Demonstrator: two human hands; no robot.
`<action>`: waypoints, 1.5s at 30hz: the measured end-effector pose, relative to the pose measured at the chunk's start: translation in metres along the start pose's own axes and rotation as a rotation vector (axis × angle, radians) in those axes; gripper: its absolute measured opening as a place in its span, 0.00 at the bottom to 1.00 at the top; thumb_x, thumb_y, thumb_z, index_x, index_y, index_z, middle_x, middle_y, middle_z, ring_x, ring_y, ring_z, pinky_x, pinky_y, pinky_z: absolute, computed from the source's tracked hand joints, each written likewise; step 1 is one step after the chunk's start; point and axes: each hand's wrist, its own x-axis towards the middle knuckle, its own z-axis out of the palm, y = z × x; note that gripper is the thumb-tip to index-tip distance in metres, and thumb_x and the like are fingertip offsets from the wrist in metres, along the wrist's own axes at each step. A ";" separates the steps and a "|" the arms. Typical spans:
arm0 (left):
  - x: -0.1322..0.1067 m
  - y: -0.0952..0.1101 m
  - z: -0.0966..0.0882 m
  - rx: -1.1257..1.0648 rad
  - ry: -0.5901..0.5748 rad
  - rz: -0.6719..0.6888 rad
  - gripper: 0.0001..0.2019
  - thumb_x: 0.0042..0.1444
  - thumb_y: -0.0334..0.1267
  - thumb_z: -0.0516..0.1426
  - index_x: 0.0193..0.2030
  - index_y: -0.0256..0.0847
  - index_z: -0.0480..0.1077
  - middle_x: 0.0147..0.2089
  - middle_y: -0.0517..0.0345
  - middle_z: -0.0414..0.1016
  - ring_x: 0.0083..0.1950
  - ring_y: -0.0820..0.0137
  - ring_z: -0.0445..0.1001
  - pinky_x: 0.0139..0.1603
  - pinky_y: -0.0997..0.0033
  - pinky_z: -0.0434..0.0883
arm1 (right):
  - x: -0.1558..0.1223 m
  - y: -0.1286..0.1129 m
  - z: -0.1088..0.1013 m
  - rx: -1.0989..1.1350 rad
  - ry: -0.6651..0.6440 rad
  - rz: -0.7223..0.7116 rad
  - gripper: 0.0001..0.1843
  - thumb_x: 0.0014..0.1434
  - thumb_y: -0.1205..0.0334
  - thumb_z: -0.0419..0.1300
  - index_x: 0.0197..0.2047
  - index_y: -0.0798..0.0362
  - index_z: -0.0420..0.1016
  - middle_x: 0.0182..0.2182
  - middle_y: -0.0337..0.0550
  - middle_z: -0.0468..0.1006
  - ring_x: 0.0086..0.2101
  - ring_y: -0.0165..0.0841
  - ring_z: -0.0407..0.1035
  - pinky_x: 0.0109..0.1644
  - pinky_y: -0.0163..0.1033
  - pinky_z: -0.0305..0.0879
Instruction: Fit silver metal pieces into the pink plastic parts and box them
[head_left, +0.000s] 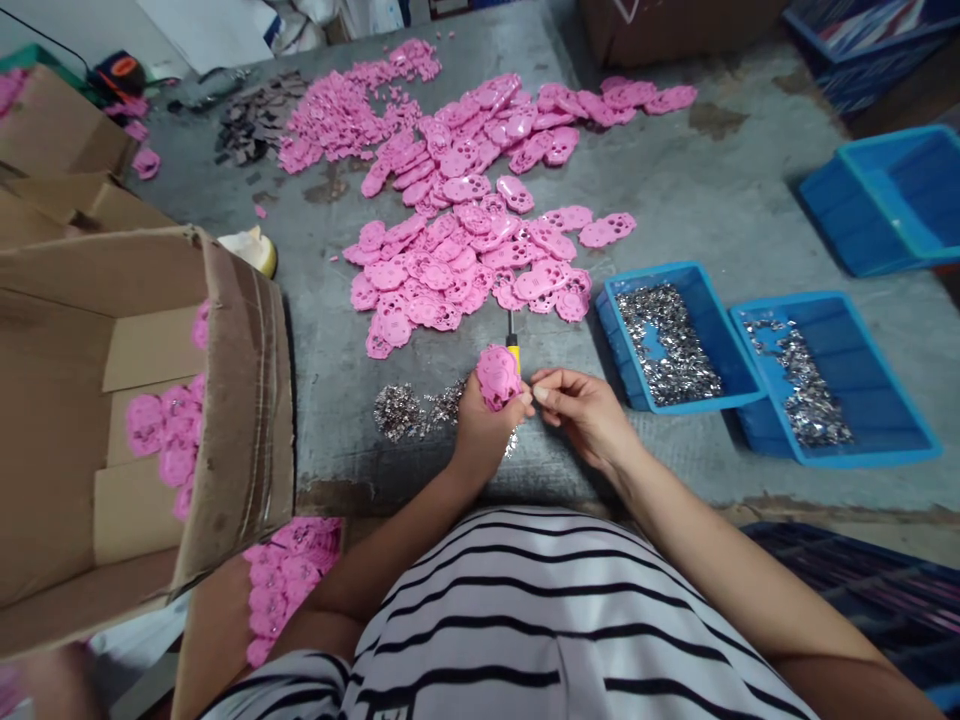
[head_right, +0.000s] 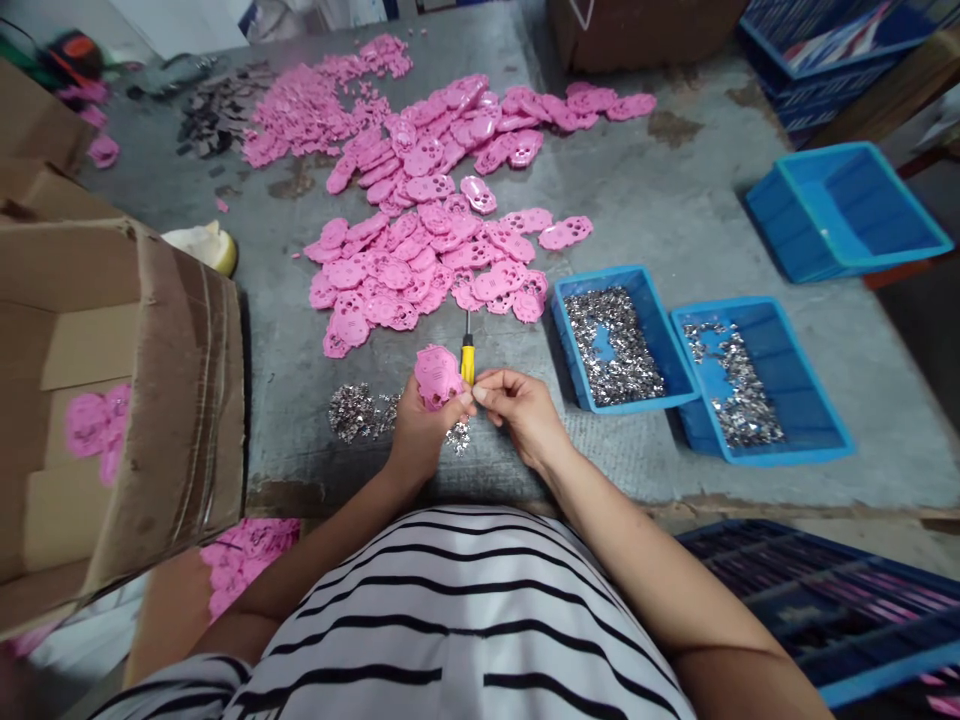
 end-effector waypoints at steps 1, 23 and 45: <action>0.000 -0.001 0.000 0.010 0.005 0.004 0.11 0.42 0.32 0.61 0.33 0.39 0.64 0.27 0.64 0.72 0.25 0.76 0.70 0.29 0.75 0.66 | 0.000 0.001 0.000 -0.010 -0.008 -0.001 0.19 0.33 0.50 0.75 0.21 0.54 0.75 0.31 0.42 0.74 0.21 0.23 0.56 0.20 0.33 0.48; 0.007 0.012 -0.005 -0.338 -0.346 -0.219 0.18 0.58 0.53 0.48 0.45 0.41 0.65 0.41 0.46 0.76 0.40 0.61 0.77 0.29 0.65 0.72 | -0.002 -0.018 -0.008 -0.362 0.014 -0.327 0.11 0.46 0.54 0.68 0.21 0.52 0.75 0.39 0.46 0.72 0.46 0.41 0.66 0.49 0.47 0.64; 0.006 0.013 -0.017 -0.637 -0.406 -0.169 0.22 0.52 0.46 0.63 0.53 0.41 0.70 0.47 0.48 0.78 0.56 0.57 0.72 0.52 0.57 0.72 | -0.005 -0.025 -0.002 -0.377 0.018 -0.343 0.08 0.45 0.58 0.69 0.21 0.51 0.77 0.46 0.46 0.72 0.53 0.42 0.63 0.59 0.50 0.56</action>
